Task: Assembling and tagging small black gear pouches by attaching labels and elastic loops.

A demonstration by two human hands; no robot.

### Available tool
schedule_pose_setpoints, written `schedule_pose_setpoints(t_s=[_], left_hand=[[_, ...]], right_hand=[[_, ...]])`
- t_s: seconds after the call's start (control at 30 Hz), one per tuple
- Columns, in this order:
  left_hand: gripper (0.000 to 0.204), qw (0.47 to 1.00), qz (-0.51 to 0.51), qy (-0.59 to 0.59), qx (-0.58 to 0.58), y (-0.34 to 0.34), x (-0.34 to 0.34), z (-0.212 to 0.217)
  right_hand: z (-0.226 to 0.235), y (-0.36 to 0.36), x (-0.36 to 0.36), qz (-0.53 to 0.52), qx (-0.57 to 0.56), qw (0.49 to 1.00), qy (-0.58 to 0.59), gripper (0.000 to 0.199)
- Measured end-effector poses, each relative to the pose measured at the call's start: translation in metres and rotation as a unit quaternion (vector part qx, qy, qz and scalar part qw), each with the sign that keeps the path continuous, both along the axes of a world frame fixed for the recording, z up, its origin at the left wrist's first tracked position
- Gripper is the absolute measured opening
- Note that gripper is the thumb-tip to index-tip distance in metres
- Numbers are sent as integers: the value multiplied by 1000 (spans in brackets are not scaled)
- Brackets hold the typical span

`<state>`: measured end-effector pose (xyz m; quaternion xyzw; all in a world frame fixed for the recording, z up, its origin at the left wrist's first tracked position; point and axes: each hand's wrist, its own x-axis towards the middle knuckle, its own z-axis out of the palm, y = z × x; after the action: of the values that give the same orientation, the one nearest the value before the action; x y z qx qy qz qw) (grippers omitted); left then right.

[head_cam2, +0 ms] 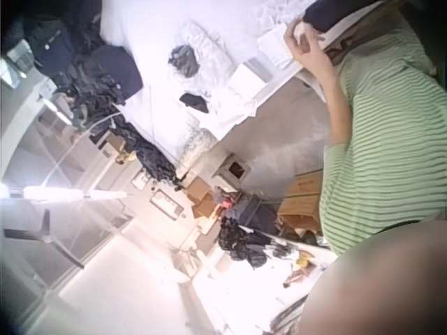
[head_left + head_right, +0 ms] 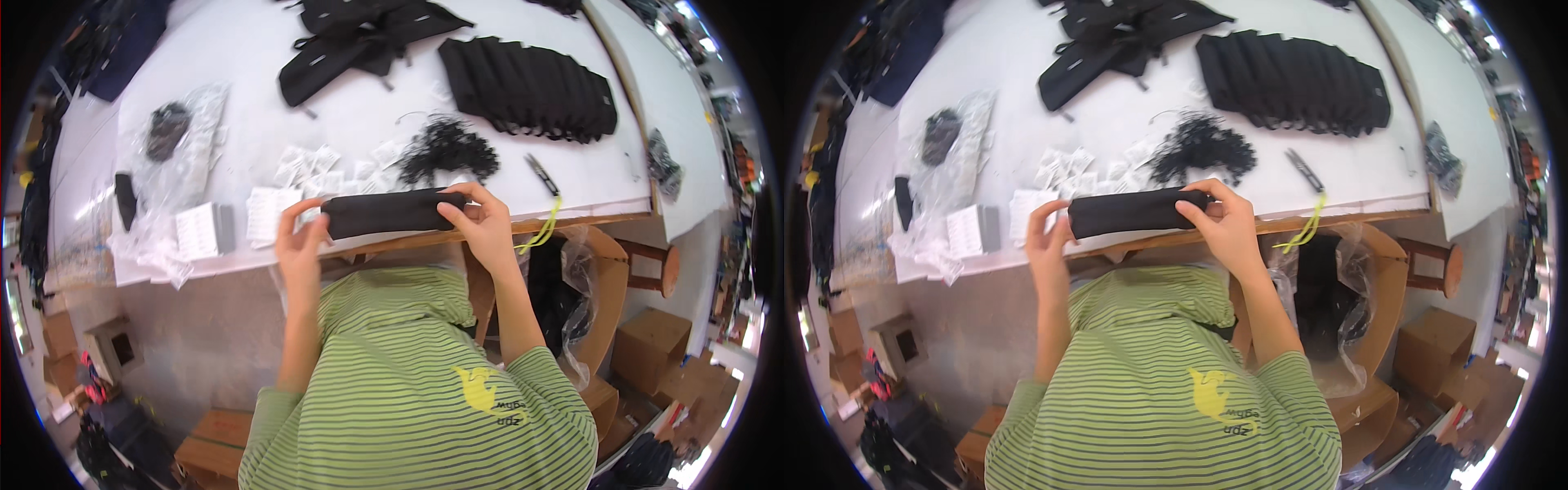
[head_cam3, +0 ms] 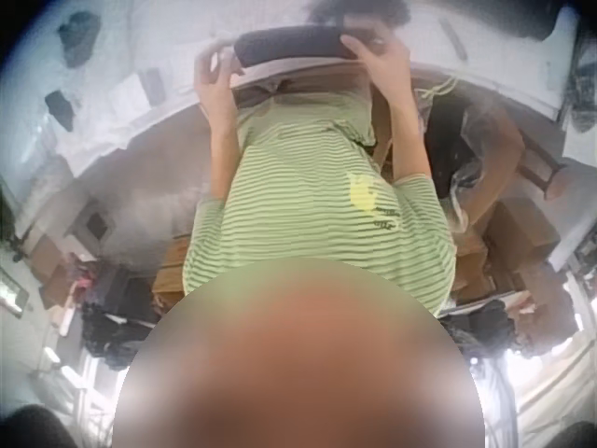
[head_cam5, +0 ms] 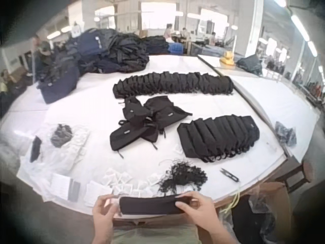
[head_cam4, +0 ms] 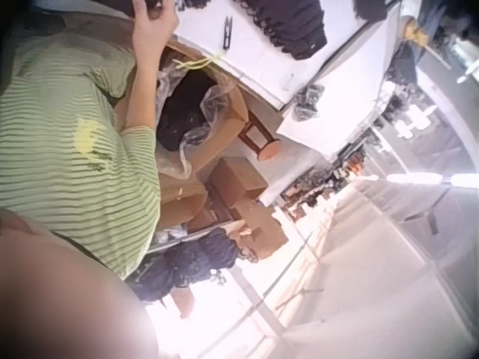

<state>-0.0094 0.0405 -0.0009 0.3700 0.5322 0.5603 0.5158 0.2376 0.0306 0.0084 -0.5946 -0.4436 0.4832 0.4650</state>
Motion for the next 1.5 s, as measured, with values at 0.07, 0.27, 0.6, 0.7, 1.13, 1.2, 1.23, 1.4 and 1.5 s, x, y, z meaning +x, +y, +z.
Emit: schedule_pose_setpoints(t_s=[0.07, 0.27, 0.6, 0.7, 1.13, 1.2, 1.23, 1.4, 1.5], left_hand=[[18, 998, 18, 60, 13, 0, -19, -5], [12, 997, 73, 15, -12, 1, -48, -30], [12, 990, 118, 78, -5, 16, -47, -16], [11, 989, 115, 90, 4, 19, -50, -17], [9, 988, 98, 121, 15, 25, -56, -29], [9, 988, 96, 119, 22, 30, -49, -23], [8, 989, 86, 116, 26, 31, -45, -21], [8, 993, 62, 101, 20, 30, -37, -20], [8, 993, 50, 97, 31, 27, -36, -19]], right_hand=[[-2, 11, 38, -66, 21, 993, 100, 23], [37, 31, 194, -271, 169, 930, 183, 24], [-33, 114, 452, -417, 149, 765, 468, 27], [-62, 129, 465, -435, 74, 797, 413, 30], [-65, 143, 428, -500, -49, 819, 277, 32], [-47, 138, 411, -461, -70, 857, 218, 34], [-43, 131, 408, -426, -92, 887, 155, 37], [-55, 137, 400, -382, -85, 913, 114, 32], [-47, 141, 390, -408, -82, 898, 143, 30]])
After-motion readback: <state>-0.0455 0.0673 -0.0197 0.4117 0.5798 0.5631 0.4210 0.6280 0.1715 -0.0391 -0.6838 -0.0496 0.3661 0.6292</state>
